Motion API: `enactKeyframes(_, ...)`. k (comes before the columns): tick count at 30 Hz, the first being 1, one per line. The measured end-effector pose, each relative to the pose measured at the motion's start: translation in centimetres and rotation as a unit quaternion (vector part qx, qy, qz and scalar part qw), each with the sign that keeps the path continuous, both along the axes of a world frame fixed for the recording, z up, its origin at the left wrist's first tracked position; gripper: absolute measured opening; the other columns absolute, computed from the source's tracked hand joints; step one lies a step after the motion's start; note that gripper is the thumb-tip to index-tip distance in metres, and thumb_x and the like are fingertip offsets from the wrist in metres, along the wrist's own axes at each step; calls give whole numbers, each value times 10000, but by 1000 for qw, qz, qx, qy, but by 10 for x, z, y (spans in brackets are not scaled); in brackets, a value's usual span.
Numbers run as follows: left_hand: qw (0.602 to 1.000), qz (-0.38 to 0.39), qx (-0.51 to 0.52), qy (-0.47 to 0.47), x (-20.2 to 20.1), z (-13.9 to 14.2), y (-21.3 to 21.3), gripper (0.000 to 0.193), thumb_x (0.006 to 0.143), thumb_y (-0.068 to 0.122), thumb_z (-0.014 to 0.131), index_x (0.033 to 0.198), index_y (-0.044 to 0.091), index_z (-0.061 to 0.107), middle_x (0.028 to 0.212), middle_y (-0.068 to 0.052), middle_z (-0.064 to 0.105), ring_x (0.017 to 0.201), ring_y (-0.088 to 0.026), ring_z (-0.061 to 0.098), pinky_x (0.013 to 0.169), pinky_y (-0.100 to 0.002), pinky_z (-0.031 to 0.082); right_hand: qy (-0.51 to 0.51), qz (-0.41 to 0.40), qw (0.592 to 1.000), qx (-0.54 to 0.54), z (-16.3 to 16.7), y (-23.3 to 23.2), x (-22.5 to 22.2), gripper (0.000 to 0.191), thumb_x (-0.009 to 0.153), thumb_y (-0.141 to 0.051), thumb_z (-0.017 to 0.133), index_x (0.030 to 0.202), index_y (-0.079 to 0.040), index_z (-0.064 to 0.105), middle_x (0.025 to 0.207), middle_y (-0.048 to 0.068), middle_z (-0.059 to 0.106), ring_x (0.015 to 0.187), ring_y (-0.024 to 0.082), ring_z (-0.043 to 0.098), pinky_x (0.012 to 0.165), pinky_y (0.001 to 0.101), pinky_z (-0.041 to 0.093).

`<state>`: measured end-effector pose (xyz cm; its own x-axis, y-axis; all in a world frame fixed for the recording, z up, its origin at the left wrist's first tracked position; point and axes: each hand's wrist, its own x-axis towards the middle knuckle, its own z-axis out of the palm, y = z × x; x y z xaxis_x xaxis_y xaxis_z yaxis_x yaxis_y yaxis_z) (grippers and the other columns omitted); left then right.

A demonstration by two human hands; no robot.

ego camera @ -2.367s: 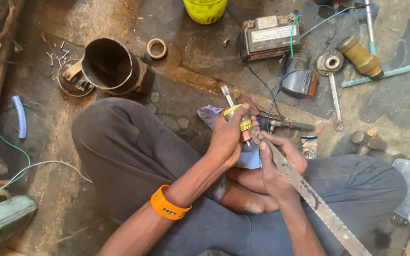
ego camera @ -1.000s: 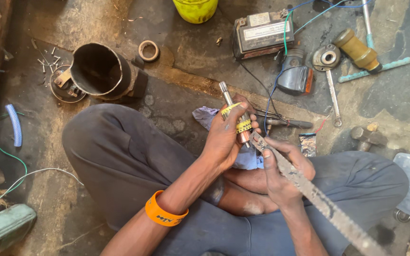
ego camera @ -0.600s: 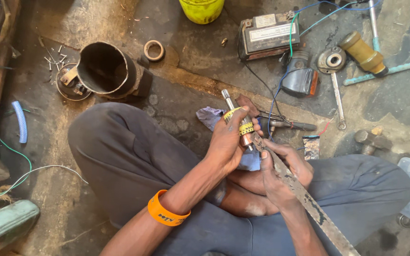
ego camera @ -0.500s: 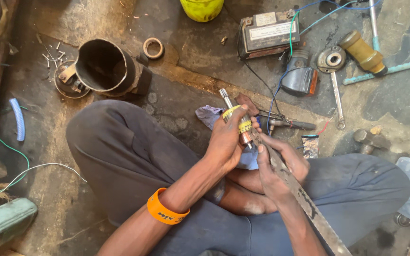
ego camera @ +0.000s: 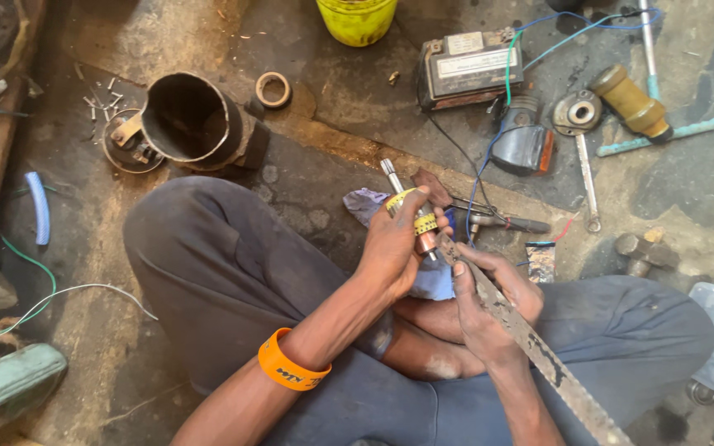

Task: The person sits on the workshop floor holding an electric motor armature and first works on its wiring by hand. They then take a flat file and repeatedly file the armature's copper commutator section, rotating the armature as they file.

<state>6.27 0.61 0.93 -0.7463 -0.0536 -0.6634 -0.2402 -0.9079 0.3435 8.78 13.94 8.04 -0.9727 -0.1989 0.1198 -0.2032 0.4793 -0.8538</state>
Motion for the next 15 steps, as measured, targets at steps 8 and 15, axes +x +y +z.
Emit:
enactKeyframes(8, 1000, -5, -10, 8, -2, 3, 0, 202, 981, 214, 658, 1053, 35, 599, 843, -71, 628, 713, -149, 651, 610, -289, 598, -38, -14, 999, -4, -3, 4, -3, 206, 953, 11, 697, 1156, 21, 731, 962, 97, 767, 810, 99, 693, 727, 254, 558)
enactKeyframes(15, 999, -19, -28, 24, -4, 7, -1, 180, 980, 202, 657, 1026, 45, 582, 847, -68, 635, 707, -145, 655, 557, -279, 571, -21, 7, 1000, -8, 3, 6, -3, 212, 957, 10, 697, 1166, 37, 712, 1009, 102, 762, 892, 107, 702, 802, 263, 563)
